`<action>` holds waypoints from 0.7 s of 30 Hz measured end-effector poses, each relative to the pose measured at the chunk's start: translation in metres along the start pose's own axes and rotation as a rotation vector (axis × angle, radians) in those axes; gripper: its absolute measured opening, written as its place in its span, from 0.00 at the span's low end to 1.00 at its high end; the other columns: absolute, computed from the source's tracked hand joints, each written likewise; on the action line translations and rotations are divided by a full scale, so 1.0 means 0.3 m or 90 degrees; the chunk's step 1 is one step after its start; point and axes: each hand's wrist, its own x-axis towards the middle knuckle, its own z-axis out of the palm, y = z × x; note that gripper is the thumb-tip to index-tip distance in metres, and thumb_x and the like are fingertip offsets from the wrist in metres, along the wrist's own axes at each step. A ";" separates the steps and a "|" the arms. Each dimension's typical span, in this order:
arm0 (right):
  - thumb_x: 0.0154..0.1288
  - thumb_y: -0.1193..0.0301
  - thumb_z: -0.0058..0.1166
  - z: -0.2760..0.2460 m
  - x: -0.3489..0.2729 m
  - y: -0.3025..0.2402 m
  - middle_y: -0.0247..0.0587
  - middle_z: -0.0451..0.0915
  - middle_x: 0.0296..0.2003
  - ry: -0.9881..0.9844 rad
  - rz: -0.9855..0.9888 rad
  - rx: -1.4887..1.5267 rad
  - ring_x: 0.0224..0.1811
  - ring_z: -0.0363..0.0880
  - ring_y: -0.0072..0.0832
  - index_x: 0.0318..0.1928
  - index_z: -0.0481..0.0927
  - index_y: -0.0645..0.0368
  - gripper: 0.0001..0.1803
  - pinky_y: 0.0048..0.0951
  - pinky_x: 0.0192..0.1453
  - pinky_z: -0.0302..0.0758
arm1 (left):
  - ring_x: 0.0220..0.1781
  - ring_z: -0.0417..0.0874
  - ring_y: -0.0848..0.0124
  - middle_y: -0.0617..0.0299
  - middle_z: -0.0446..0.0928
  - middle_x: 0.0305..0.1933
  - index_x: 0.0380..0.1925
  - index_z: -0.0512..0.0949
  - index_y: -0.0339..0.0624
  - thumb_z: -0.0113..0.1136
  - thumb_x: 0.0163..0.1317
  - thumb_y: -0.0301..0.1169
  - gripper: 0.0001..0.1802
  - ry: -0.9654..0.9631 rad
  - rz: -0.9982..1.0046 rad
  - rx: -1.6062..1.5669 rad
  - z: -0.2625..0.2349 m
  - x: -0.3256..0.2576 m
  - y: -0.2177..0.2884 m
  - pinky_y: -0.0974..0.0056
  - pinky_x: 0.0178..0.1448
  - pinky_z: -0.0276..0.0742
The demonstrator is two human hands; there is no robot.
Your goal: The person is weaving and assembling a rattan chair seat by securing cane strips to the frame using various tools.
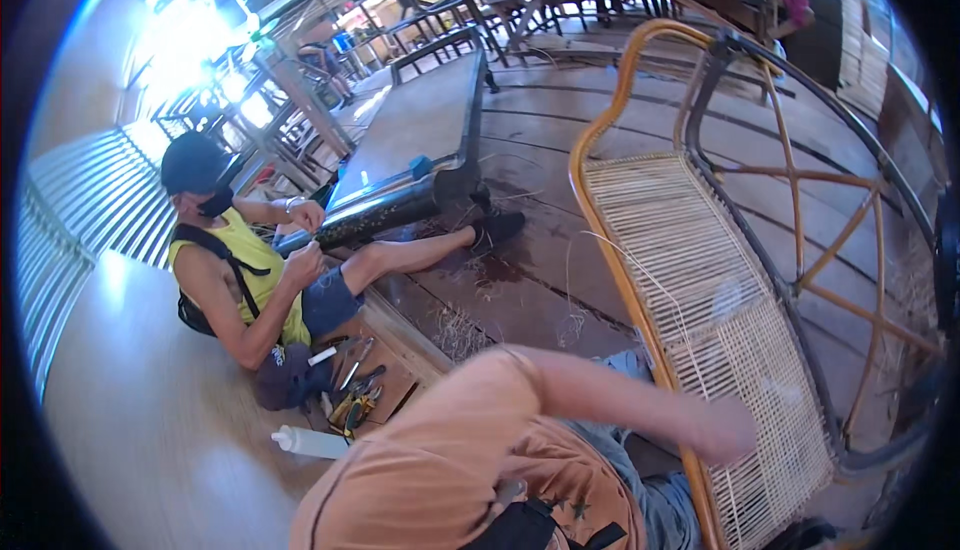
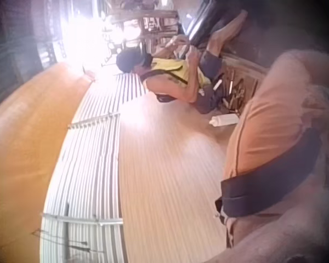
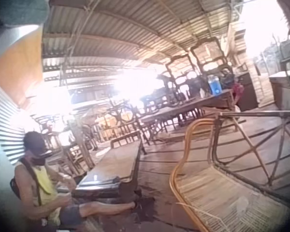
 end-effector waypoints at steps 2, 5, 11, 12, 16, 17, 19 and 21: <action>0.67 0.65 0.54 0.183 0.008 -0.067 0.52 0.82 0.36 -0.247 0.045 -0.193 0.30 0.75 0.36 0.49 0.82 0.56 0.14 0.39 0.40 0.74 | 0.24 0.82 0.55 0.53 0.79 0.18 0.17 0.79 0.39 0.59 0.46 0.36 0.11 0.153 0.097 -0.033 -0.043 0.067 0.137 0.53 0.27 0.76; 0.66 0.69 0.53 0.322 -0.011 -0.175 0.51 0.79 0.30 -0.310 0.177 -0.164 0.25 0.73 0.35 0.49 0.81 0.58 0.13 0.36 0.35 0.73 | 0.26 0.83 0.54 0.52 0.79 0.20 0.18 0.80 0.40 0.58 0.46 0.37 0.11 0.216 0.089 -0.075 -0.063 0.120 0.186 0.53 0.29 0.76; 0.65 0.67 0.53 0.302 -0.162 -0.021 0.49 0.78 0.29 -0.238 0.171 -0.079 0.27 0.73 0.38 0.38 0.78 0.65 0.12 0.36 0.36 0.71 | 0.23 0.81 0.53 0.55 0.78 0.18 0.18 0.79 0.42 0.60 0.44 0.38 0.11 0.234 0.137 -0.248 0.018 0.141 0.238 0.52 0.26 0.74; 0.66 0.65 0.49 0.322 -0.152 -0.006 0.43 0.77 0.25 -0.279 0.228 0.014 0.23 0.74 0.32 0.36 0.77 0.64 0.12 0.32 0.31 0.72 | 0.31 0.82 0.53 0.54 0.81 0.25 0.21 0.79 0.43 0.58 0.48 0.38 0.10 0.063 0.073 -0.259 0.013 0.136 0.215 0.52 0.33 0.76; 0.63 0.70 0.51 0.076 -0.097 -0.007 0.31 0.72 0.20 0.036 0.387 -0.057 0.20 0.71 0.21 0.30 0.77 0.61 0.08 0.24 0.25 0.68 | 0.61 0.67 0.46 0.45 0.67 0.58 0.53 0.72 0.39 0.67 0.45 0.31 0.31 0.372 0.129 -0.254 0.043 0.111 0.135 0.48 0.67 0.60; 0.67 0.62 0.48 -0.052 -0.094 0.001 0.28 0.71 0.20 0.151 0.377 -0.042 0.20 0.70 0.18 0.32 0.75 0.56 0.12 0.22 0.22 0.67 | 0.62 0.66 0.45 0.45 0.64 0.62 0.55 0.69 0.38 0.69 0.43 0.29 0.36 0.396 0.085 -0.195 0.041 0.086 0.100 0.47 0.66 0.60; 0.69 0.63 0.52 -0.297 -0.098 0.040 0.27 0.70 0.24 0.423 0.320 0.117 0.25 0.69 0.15 0.36 0.75 0.55 0.09 0.20 0.29 0.68 | 0.66 0.63 0.46 0.43 0.63 0.63 0.59 0.64 0.35 0.65 0.49 0.26 0.35 0.408 0.035 -0.118 0.065 0.083 0.039 0.48 0.67 0.61; 0.69 0.63 0.53 -0.506 -0.106 0.082 0.27 0.71 0.26 0.585 0.280 0.052 0.28 0.71 0.16 0.41 0.76 0.56 0.10 0.19 0.31 0.69 | 0.64 0.64 0.48 0.45 0.64 0.62 0.56 0.68 0.34 0.63 0.50 0.28 0.31 0.376 -0.047 -0.134 0.122 0.042 -0.027 0.47 0.66 0.59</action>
